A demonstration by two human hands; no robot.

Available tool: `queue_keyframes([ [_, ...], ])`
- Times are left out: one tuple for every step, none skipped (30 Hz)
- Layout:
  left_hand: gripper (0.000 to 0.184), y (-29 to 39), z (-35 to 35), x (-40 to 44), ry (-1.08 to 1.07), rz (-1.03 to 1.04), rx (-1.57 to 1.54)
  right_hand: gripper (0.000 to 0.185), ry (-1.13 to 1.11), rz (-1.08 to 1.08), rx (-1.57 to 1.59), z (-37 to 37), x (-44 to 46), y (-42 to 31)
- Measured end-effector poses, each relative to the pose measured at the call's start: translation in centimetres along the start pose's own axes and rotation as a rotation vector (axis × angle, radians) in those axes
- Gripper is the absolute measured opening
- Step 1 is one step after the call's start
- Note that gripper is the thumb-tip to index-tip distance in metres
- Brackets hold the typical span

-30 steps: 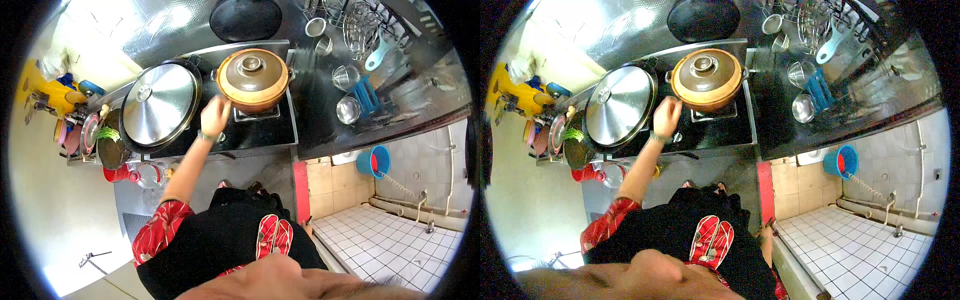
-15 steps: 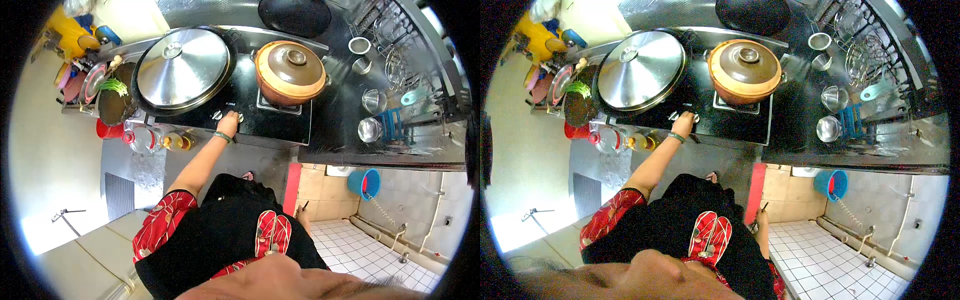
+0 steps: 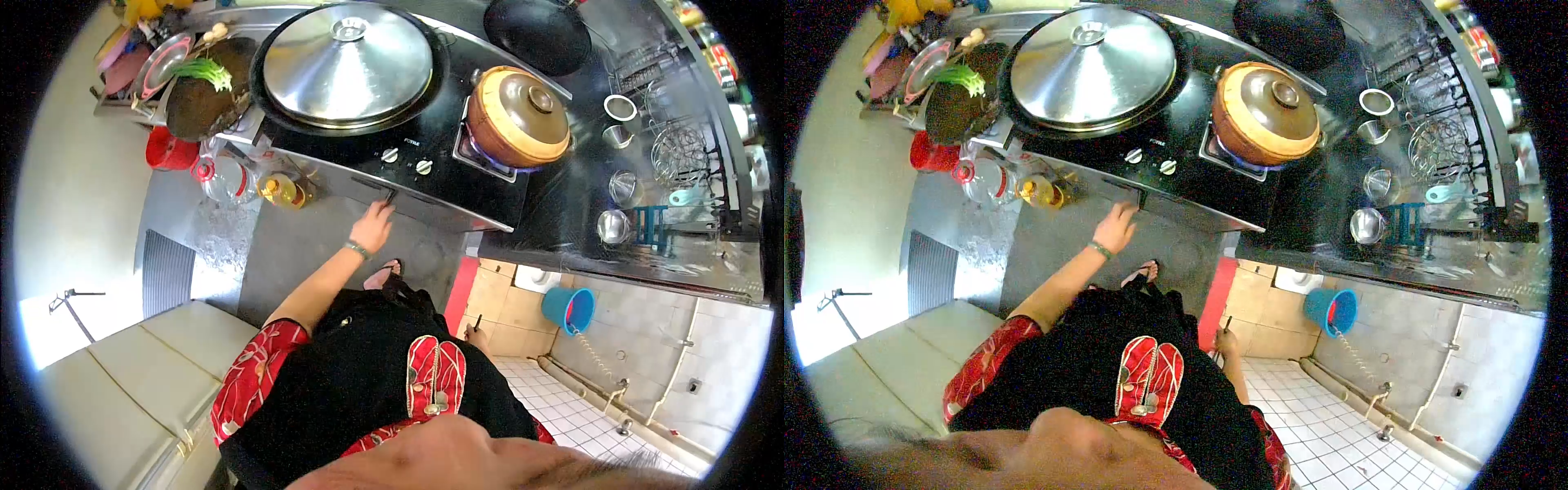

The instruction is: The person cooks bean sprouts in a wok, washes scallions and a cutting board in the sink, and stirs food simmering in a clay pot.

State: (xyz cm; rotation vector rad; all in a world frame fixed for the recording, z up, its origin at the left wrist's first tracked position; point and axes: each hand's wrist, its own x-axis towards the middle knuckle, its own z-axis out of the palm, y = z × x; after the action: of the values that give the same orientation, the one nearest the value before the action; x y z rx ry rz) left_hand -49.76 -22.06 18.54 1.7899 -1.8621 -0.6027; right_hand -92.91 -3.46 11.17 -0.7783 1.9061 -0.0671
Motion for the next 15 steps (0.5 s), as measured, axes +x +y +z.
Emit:
queue_keyframes([
  [0.043,-2.5,0.9,-2.7,-0.097,-0.041,0.042,0.041,-0.009,-0.008,-0.019,0.1,-0.4,-0.3],
  [0.043,-5.0,1.2,-5.6,-0.204,-0.137,0.054,0.041,-0.019,-0.018,-0.039,0.0,-0.8,-0.8],
  [0.043,-8.0,1.8,-8.7,-0.311,-0.231,0.066,0.04,-0.022,0.028,-0.08,0.4,0.0,-0.9],
  [0.044,-12.6,3.6,-11.9,-0.473,-0.386,0.08,0.041,-0.062,-0.021,-0.111,0.4,-0.1,-1.8],
  [0.046,-19.0,7.2,-17.1,-0.458,-0.416,0.13,0.042,-0.106,-0.068,-0.138,0.9,-0.6,-3.9],
  [0.049,-21.7,6.0,-20.0,-0.757,-0.39,0.376,0.043,-0.085,-0.173,-0.211,1.5,2.2,-4.3],
  [0.045,-23.2,4.8,-24.6,-0.562,-0.893,0.085,0.042,0.005,-0.581,-0.547,2.0,5.3,-5.0],
  [0.038,-26.3,4.9,-28.7,-0.588,-0.978,0.161,0.041,0.119,-0.365,-0.474,3.4,4.1,-10.3],
  [0.036,-27.7,3.8,-31.9,-0.518,-1.043,0.158,0.04,0.3,-0.686,-0.517,4.5,3.7,-14.7],
  [0.035,-28.4,2.1,-35.0,-0.449,-1.109,0.153,0.039,0.223,-0.687,-0.407,5.1,2.0,-20.0],
  [0.034,-28.8,0.4,-37.7,-0.377,-1.174,0.149,0.033,0.365,-0.707,-0.474,6.4,2.5,-23.7],
  [0.033,-29.0,-1.1,-39.8,-0.305,-1.239,0.147,0.032,0.385,-0.752,-0.256,7.3,-1.1,-28.8],
  [0.032,-29.4,-2.2,-41.6,-0.245,-1.202,0.108,0.035,0.402,-0.88,-0.26,7.8,1.2,-31.3],
  [0.031,-29.5,-3.1,-43.1,-0.185,-1.163,0.071,0.036,0.463,-0.866,-0.17,8.6,0.9,-34.1],
  [0.029,-27.9,-4.2,-43.6,-0.068,-1.163,0.103,0.037,0.552,-0.957,-0.099,9.3,2.1,-36.2],
])
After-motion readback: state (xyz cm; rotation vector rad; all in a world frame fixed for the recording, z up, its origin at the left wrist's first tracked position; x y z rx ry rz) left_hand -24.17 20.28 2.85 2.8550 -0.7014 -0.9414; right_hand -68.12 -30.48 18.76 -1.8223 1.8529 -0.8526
